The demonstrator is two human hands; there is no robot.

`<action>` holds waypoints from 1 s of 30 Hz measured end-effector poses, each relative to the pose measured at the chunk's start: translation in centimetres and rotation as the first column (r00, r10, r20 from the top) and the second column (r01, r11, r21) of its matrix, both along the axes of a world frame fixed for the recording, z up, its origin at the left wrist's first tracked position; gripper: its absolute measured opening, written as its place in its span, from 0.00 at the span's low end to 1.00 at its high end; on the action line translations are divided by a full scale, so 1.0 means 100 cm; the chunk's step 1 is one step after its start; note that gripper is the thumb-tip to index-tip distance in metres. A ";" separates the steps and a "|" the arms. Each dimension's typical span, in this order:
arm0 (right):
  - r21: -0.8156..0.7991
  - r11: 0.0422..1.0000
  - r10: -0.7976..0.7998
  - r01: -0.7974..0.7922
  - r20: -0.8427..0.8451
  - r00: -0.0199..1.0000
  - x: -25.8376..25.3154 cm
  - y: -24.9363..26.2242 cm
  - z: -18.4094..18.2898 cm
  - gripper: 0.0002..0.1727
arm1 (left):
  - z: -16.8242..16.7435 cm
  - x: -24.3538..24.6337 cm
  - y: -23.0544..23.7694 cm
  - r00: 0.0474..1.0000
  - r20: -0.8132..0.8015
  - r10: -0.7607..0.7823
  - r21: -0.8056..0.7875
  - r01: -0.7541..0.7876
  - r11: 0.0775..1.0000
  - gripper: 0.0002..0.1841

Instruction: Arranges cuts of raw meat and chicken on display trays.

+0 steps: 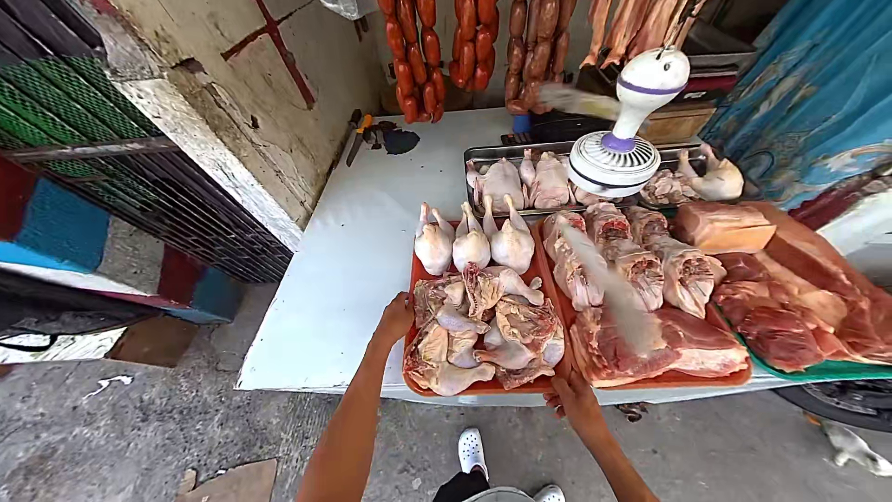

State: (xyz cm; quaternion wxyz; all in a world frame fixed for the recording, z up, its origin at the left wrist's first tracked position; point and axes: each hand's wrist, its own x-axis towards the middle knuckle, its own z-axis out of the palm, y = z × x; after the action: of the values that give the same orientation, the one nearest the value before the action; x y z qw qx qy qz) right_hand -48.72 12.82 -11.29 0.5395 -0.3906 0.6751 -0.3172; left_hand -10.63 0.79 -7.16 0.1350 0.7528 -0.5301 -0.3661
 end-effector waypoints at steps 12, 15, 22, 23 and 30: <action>-0.021 1.000 -0.010 0.010 0.010 1.000 0.025 0.028 -0.003 0.09 | -0.005 0.028 0.031 1.000 -0.006 0.000 -0.012 0.000 1.000 0.23; 0.025 1.000 0.000 -0.001 0.031 1.000 0.037 0.020 0.002 0.11 | -0.003 0.039 0.020 1.000 0.019 0.004 -0.038 -0.004 0.999 0.23; 0.107 0.994 0.005 -0.017 0.111 0.994 0.045 0.000 0.013 0.14 | -0.007 0.054 0.003 1.000 0.020 -0.011 -0.051 0.012 0.999 0.23; 0.110 0.994 -0.002 -0.012 0.130 0.992 0.045 -0.001 0.013 0.14 | -0.007 0.055 0.002 1.000 0.020 -0.020 -0.047 0.021 0.999 0.23; 0.123 0.970 0.178 -0.209 0.222 0.959 0.020 -0.006 0.011 0.15 | -0.001 0.055 0.003 0.985 0.169 -0.023 -0.029 0.028 0.999 0.24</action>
State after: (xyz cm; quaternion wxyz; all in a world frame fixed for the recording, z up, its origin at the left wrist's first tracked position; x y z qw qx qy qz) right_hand -46.72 12.20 -10.19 0.6630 -0.3788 0.5944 -0.2521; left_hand -5.14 1.10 -7.21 0.0968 0.7719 -0.5550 -0.2945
